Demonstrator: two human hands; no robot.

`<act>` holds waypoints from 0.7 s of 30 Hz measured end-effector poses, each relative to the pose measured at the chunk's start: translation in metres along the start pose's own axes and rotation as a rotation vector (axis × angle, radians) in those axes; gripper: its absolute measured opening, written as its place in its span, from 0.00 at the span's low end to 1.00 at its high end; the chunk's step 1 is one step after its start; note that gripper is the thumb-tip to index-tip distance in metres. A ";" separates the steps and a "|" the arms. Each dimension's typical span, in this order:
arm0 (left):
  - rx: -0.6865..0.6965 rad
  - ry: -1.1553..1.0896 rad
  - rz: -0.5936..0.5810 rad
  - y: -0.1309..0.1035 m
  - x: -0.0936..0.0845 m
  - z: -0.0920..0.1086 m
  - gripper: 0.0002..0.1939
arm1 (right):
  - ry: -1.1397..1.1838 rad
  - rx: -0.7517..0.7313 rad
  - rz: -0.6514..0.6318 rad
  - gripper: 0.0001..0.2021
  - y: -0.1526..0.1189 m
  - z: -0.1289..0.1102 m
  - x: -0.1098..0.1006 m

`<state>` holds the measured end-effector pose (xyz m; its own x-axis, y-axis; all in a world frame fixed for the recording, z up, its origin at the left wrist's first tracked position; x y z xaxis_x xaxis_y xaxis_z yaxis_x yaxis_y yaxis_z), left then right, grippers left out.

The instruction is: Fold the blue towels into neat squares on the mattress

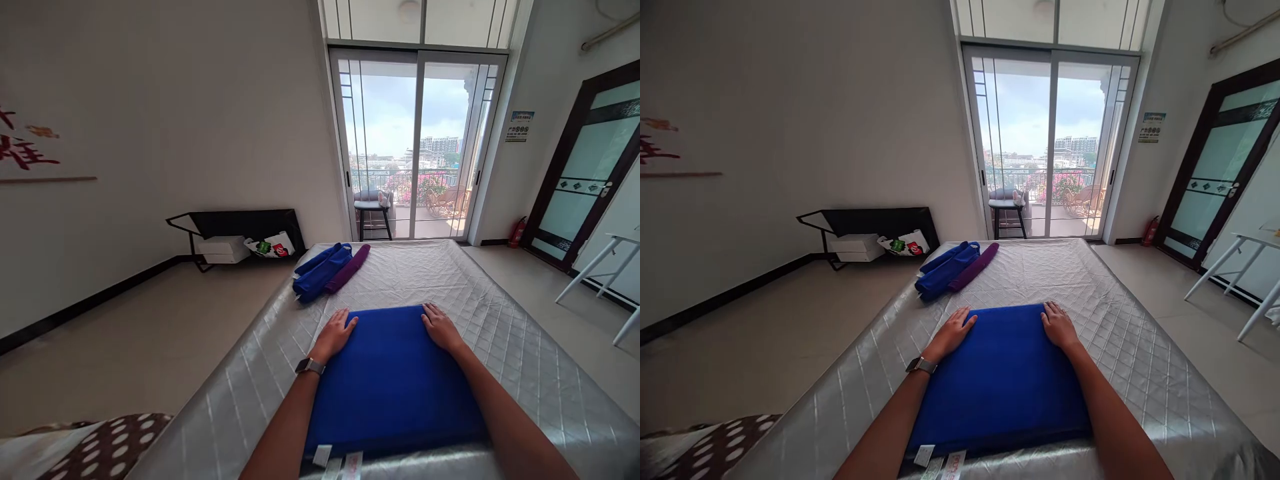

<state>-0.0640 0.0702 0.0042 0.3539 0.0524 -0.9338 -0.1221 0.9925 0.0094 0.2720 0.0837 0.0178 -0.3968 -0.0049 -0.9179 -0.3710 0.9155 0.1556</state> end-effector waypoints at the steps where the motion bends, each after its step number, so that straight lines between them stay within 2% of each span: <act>1: 0.001 -0.002 0.000 0.000 0.000 0.002 0.35 | 0.000 0.000 -0.008 0.28 0.000 0.000 -0.001; 9: 0.007 -0.033 0.018 -0.003 -0.005 0.010 0.34 | -0.028 -0.018 -0.021 0.29 -0.005 -0.002 -0.010; 16: 0.011 -0.034 0.034 -0.003 -0.005 0.011 0.34 | -0.014 -0.054 0.009 0.29 -0.004 0.006 -0.005; 21: 0.009 -0.027 0.016 -0.003 -0.007 0.010 0.35 | -0.018 -0.036 0.006 0.29 -0.005 0.002 -0.005</act>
<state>-0.0564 0.0678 0.0145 0.3770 0.0716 -0.9235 -0.1200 0.9924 0.0280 0.2773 0.0801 0.0207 -0.3839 0.0083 -0.9233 -0.3985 0.9005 0.1738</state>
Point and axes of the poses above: each hand's wrist, its own y-axis towards the middle knuckle, its own x-axis out of the palm, z = x × y, the point moved 3 cm from there along y, towards the middle knuckle, and after that the axes turned 12 degrees about -x, right-handed, at the moved point
